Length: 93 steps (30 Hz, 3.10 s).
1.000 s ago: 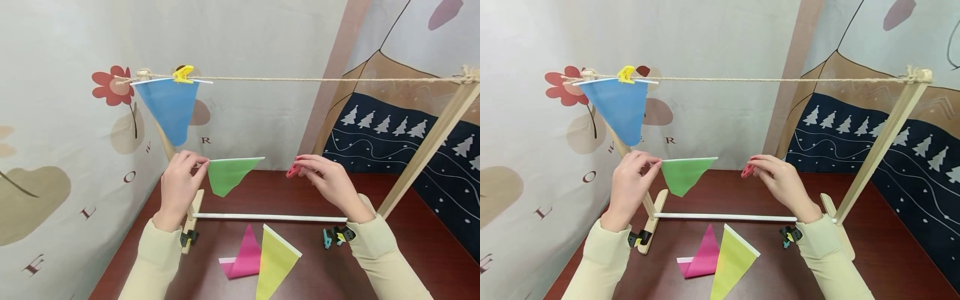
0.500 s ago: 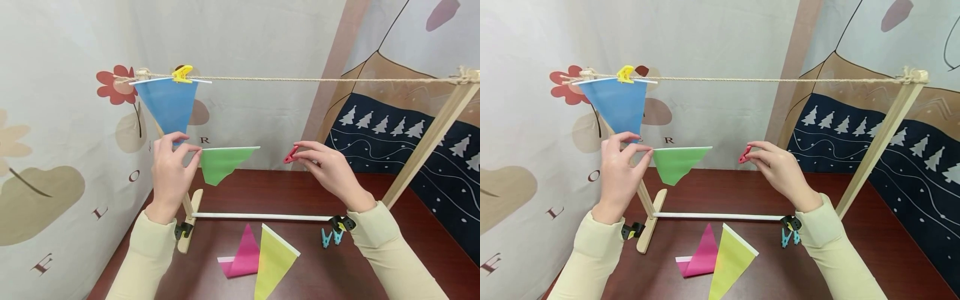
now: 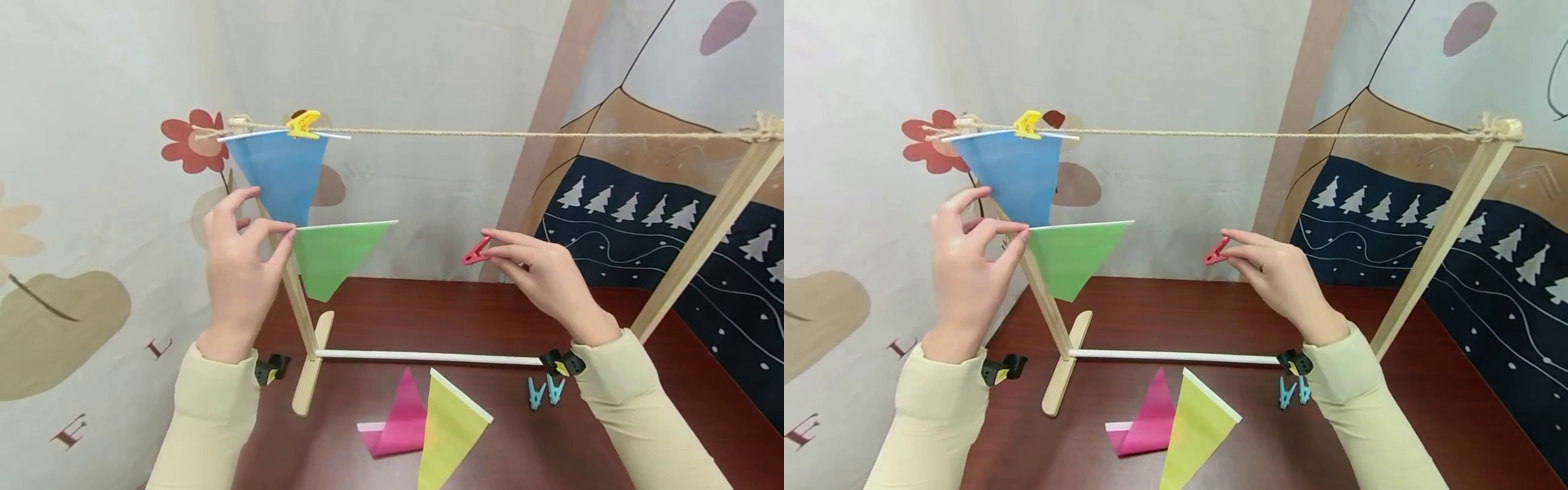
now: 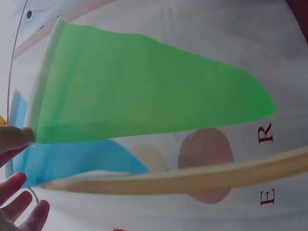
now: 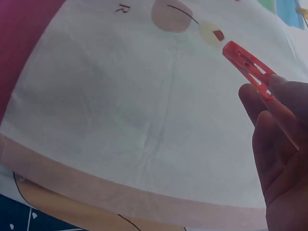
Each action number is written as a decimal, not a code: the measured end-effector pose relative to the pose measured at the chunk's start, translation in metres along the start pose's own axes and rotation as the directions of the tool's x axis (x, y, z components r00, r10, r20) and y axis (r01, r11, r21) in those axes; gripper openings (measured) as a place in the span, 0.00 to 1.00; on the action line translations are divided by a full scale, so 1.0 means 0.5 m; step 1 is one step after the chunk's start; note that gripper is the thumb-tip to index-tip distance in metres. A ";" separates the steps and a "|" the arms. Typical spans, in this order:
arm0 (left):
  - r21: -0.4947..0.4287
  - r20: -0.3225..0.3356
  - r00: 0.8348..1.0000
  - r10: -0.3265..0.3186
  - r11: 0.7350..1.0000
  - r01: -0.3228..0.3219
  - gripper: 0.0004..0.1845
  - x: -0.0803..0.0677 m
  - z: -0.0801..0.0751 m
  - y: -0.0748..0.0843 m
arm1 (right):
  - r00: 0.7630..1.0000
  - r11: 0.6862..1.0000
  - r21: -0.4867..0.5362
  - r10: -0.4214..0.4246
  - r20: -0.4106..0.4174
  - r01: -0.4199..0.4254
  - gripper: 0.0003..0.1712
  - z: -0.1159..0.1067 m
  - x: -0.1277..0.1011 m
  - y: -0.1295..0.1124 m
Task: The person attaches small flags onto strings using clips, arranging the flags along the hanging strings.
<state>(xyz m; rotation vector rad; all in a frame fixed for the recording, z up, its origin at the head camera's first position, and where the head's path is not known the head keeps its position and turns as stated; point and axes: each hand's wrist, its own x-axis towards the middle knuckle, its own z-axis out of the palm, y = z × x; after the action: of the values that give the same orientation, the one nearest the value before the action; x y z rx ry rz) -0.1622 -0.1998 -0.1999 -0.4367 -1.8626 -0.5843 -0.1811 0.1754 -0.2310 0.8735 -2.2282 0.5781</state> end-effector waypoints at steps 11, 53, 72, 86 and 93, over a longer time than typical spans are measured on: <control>-0.002 0.007 1.000 0.007 1.000 -0.007 0.06 0.033 -0.016 0.000 | 0.999 0.997 -0.054 -0.048 -0.017 0.047 0.13 -0.023 0.019 -0.002; -0.069 0.027 0.998 -0.063 0.996 0.064 0.12 0.106 0.037 0.080 | 0.970 0.982 0.176 -0.026 -0.242 0.070 0.13 -0.080 0.117 -0.112; -0.192 0.024 0.997 -0.071 0.979 0.075 0.07 0.107 0.080 0.109 | 0.969 0.986 0.136 -0.057 -0.242 0.092 0.10 -0.080 0.150 -0.120; -0.288 0.004 0.988 -0.157 0.946 0.152 0.09 0.115 0.102 0.110 | 0.943 0.990 0.073 -0.095 -0.320 0.124 0.10 -0.088 0.182 -0.128; -0.286 -0.012 0.989 -0.149 0.948 0.140 0.08 0.129 0.106 0.111 | 0.947 0.997 0.054 -0.031 -0.319 0.051 0.09 -0.098 0.193 -0.137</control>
<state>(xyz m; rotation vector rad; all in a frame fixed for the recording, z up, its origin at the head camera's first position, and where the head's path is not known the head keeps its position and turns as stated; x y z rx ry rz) -0.1940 -0.1222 -0.1448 -0.4771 -1.7941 -0.9608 -0.1650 0.1174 -0.1178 0.7925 -1.9051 0.7172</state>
